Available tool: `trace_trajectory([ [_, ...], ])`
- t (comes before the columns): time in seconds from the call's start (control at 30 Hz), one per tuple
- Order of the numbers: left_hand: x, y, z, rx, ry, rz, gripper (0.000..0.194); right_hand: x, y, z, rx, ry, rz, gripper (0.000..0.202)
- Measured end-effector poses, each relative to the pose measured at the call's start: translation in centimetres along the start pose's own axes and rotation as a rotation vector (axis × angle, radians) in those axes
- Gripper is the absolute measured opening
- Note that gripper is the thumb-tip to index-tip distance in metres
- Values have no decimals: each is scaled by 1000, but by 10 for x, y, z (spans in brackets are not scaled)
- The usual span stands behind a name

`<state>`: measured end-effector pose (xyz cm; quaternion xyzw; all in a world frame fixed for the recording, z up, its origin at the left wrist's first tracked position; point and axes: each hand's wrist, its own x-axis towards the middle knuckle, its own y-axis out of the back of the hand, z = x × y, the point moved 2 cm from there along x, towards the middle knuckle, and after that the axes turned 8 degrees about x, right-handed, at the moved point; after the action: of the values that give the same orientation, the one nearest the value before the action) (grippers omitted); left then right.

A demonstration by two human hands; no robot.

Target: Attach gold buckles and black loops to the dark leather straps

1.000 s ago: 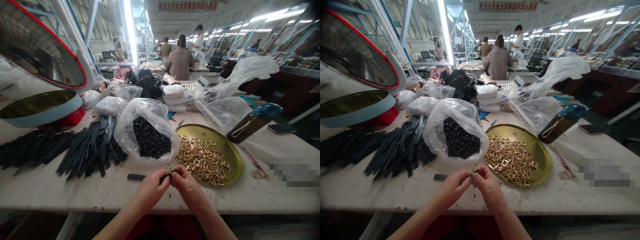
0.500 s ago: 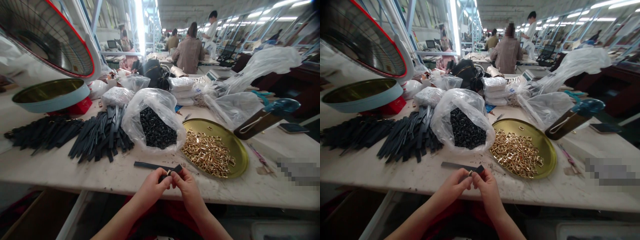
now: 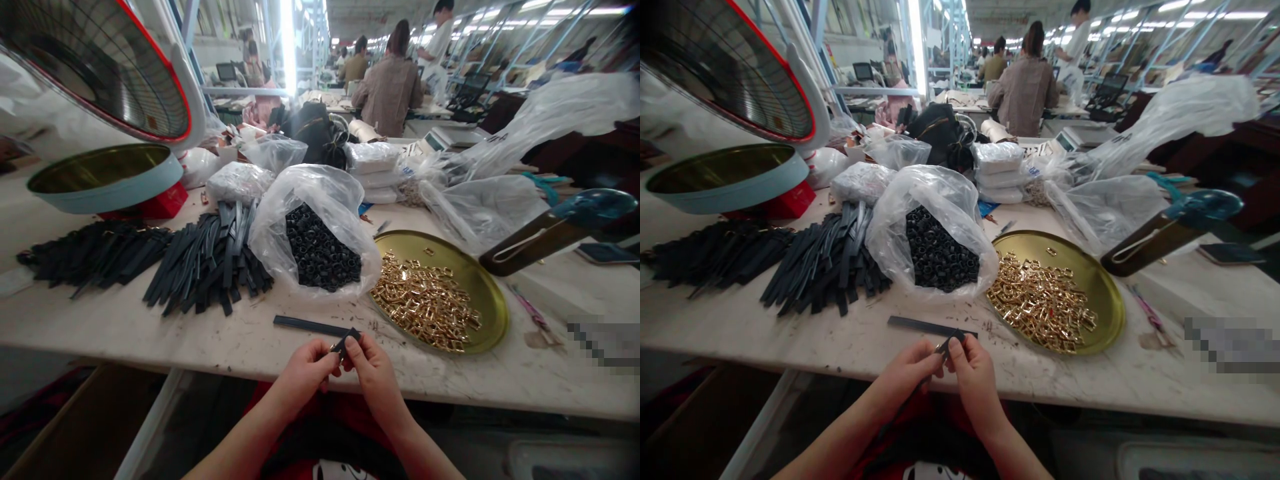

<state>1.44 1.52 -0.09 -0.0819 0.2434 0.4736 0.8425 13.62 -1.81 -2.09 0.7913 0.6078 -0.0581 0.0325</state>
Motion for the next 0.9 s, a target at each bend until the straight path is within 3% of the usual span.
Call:
trace_trajectory([
  [0.13, -2, 1, -5, 122, -67, 114, 26, -1, 5, -1, -212, 286, -26, 18],
  [0.27, -2, 4, -6, 197, -99, 52, 26, 3, 8, 7, -187, 93, -92, 24],
  [0.37, 4, 12, -4, 230, -119, 125, 30, 11, 6, 6, -89, 22, -188, 31],
  [0.47, 15, 19, -2, 119, -139, 154, 26, 37, 6, -4, -95, 25, -329, 43],
  [0.53, 21, 21, -1, 88, -193, 127, 35, 66, 10, -14, -303, 104, -317, 48],
  [0.6, 26, 23, -3, 114, -227, 113, 33, 100, 13, -21, -632, 241, -195, 38],
  [0.7, 29, 27, -9, 106, -193, 147, 27, 141, 12, -22, -795, 288, -175, 12],
  [0.8, 30, 31, -10, 90, -156, 181, 23, 156, 9, -20, -791, 278, -214, 11],
  [0.9, 28, 34, -3, 95, -157, 233, 21, 142, 7, -25, -705, 271, -236, 11],
])
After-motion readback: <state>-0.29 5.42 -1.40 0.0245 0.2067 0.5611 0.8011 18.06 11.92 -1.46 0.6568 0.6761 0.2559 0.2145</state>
